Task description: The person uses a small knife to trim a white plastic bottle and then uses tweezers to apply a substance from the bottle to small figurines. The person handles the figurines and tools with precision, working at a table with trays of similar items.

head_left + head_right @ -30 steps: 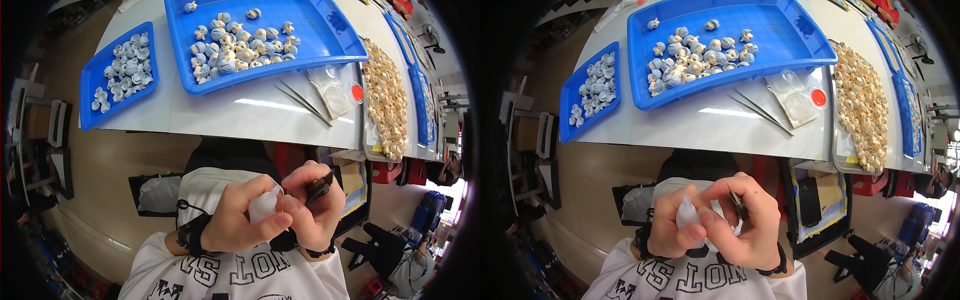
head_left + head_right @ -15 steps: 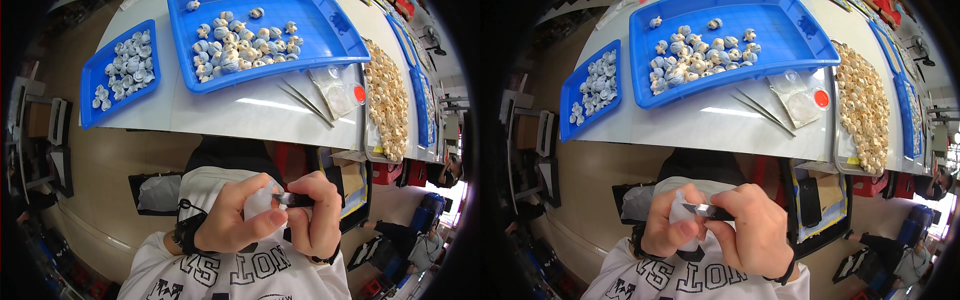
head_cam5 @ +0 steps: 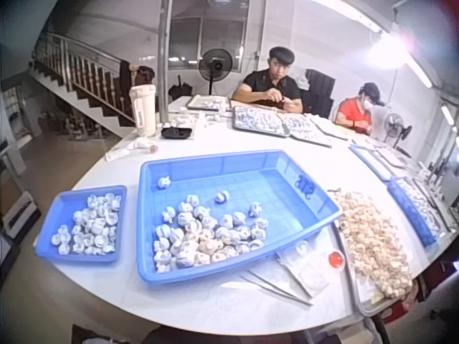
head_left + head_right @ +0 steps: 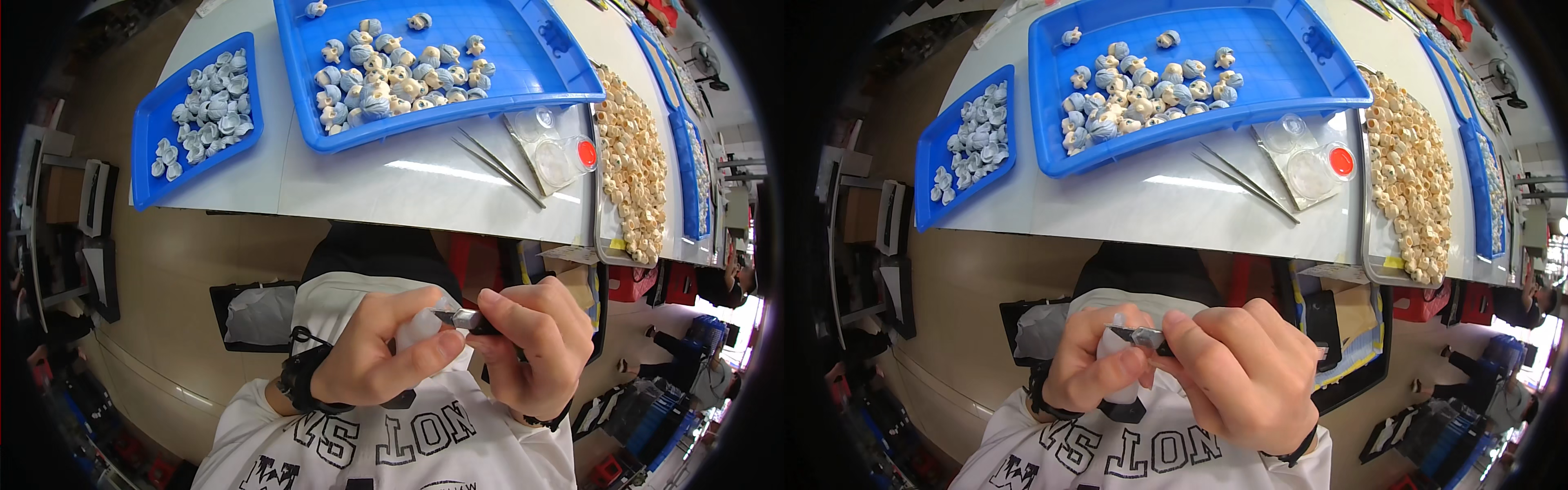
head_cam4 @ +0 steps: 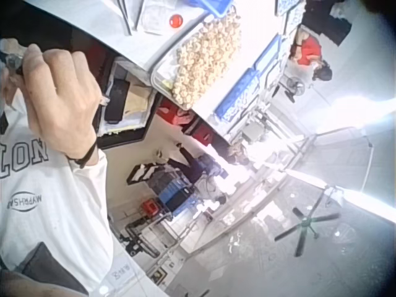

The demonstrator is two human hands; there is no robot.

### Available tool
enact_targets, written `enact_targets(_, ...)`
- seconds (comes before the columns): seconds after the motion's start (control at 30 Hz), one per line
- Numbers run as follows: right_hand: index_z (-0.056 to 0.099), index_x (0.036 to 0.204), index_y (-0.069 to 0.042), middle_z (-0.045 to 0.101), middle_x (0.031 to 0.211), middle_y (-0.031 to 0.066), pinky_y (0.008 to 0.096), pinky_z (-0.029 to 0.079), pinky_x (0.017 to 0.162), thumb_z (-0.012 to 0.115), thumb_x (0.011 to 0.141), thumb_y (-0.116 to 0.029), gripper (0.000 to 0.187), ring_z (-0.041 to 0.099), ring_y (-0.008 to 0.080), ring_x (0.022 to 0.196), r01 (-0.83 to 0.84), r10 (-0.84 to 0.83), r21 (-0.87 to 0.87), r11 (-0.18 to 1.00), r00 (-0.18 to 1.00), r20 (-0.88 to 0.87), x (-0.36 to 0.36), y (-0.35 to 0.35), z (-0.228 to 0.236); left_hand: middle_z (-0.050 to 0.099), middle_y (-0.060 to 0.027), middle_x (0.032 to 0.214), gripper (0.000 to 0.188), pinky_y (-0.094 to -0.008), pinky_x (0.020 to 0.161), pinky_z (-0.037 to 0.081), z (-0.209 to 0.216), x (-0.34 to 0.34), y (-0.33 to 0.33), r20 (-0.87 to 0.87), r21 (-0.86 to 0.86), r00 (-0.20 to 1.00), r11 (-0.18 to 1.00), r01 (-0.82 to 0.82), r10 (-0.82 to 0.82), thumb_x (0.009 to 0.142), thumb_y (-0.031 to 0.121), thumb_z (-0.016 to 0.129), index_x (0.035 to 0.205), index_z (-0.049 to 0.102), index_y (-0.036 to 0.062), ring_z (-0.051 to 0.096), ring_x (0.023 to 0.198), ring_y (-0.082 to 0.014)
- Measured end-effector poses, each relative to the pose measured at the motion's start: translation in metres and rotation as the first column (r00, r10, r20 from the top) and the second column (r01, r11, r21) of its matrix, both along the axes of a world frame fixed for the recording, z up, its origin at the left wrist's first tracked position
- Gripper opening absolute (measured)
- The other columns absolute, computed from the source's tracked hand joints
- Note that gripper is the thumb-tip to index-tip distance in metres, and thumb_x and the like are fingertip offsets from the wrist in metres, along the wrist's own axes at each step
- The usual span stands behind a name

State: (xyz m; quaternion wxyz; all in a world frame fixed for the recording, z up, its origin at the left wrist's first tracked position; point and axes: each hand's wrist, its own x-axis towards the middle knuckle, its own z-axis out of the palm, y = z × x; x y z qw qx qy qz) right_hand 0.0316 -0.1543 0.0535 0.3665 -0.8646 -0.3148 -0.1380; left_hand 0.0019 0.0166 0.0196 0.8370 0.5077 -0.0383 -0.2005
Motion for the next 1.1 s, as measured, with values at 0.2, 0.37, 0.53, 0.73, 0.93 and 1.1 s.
enact_targets(0.2, 0.062, 0.091, 0.000, 0.059, 0.073, 0.0079, 0.0273, 0.038, 0.043, 0.075, 0.058, -0.009, 0.037, 0.049, 0.0191, 0.052, 0.029, -0.029, 0.030, 0.999, 1.000, 0.008, -0.003, 0.006, -0.011, 0.047, 0.0033, 0.060, 0.014, -0.0222, 0.048, 0.029, -0.004, 0.004, 0.003, 0.000, -0.005, 1.000, 1.000, 0.014, -0.014, 0.086, 0.014, 0.056, 0.081, 0.056, 0.0006, 0.039, 0.055, -0.0031)
enact_targets(0.37, 0.061, 0.093, 0.001, 0.059, 0.074, 0.0085, 0.0275, 0.038, 0.044, 0.075, 0.059, -0.006, 0.037, 0.049, 0.0200, 0.052, 0.070, -0.068, 0.043, 0.997, 0.997, -0.029, -0.008, 0.009, -0.013, 0.048, 0.0026, 0.060, 0.015, -0.0226, 0.048, 0.031, -0.004, 0.005, 0.003, -0.002, -0.007, 1.000, 1.000, -0.004, 0.004, 0.086, 0.014, 0.057, 0.080, 0.057, 0.0005, 0.041, 0.054, -0.0040)
enact_targets(0.53, 0.061, 0.095, 0.001, 0.060, 0.074, 0.0095, 0.0270, 0.038, 0.044, 0.074, 0.061, -0.004, 0.037, 0.049, 0.0199, 0.052, 0.124, -0.124, 0.080, 0.989, 0.992, -0.004, -0.013, 0.013, -0.018, 0.047, 0.0022, 0.060, 0.017, -0.0236, 0.049, 0.031, -0.005, 0.004, 0.001, -0.002, -0.010, 0.999, 0.999, -0.034, 0.034, 0.086, 0.014, 0.057, 0.076, 0.056, 0.0007, 0.041, 0.054, -0.0049)
enact_targets(0.73, 0.061, 0.095, 0.001, 0.060, 0.073, 0.0096, 0.0266, 0.038, 0.044, 0.074, 0.063, -0.006, 0.035, 0.049, 0.0194, 0.052, 0.132, -0.130, 0.153, 0.979, 0.991, -0.028, -0.014, 0.016, -0.018, 0.042, 0.0020, 0.061, 0.020, -0.0247, 0.049, 0.029, 0.000, 0.004, -0.003, -0.036, -0.021, 0.997, 0.997, -0.068, 0.067, 0.085, 0.014, 0.057, 0.070, 0.050, 0.0026, 0.037, 0.055, -0.0050)
enact_targets(0.93, 0.063, 0.091, 0.000, 0.060, 0.073, 0.0081, 0.0260, 0.037, 0.042, 0.076, 0.061, -0.012, 0.034, 0.048, 0.0184, 0.050, -0.014, 0.016, 0.104, 0.994, 1.000, -0.011, -0.003, 0.004, -0.013, 0.040, 0.0023, 0.063, 0.023, -0.0240, 0.050, 0.027, 0.001, 0.005, 0.003, -0.070, -0.083, 0.996, 0.995, 0.057, -0.062, 0.084, 0.017, 0.057, 0.069, 0.048, 0.0032, 0.035, 0.057, -0.0049)
enact_targets(1.1, 0.063, 0.091, 0.000, 0.060, 0.073, 0.0074, 0.0258, 0.037, 0.041, 0.076, 0.060, -0.012, 0.036, 0.047, 0.0183, 0.050, 0.006, -0.006, 0.105, 0.994, 1.000, -0.002, -0.006, 0.006, -0.015, 0.040, 0.0026, 0.061, 0.023, -0.0240, 0.050, 0.027, 0.001, 0.006, 0.003, -0.039, -0.074, 0.997, 0.995, 0.063, -0.066, 0.084, 0.017, 0.056, 0.068, 0.047, 0.0034, 0.034, 0.057, -0.0050)
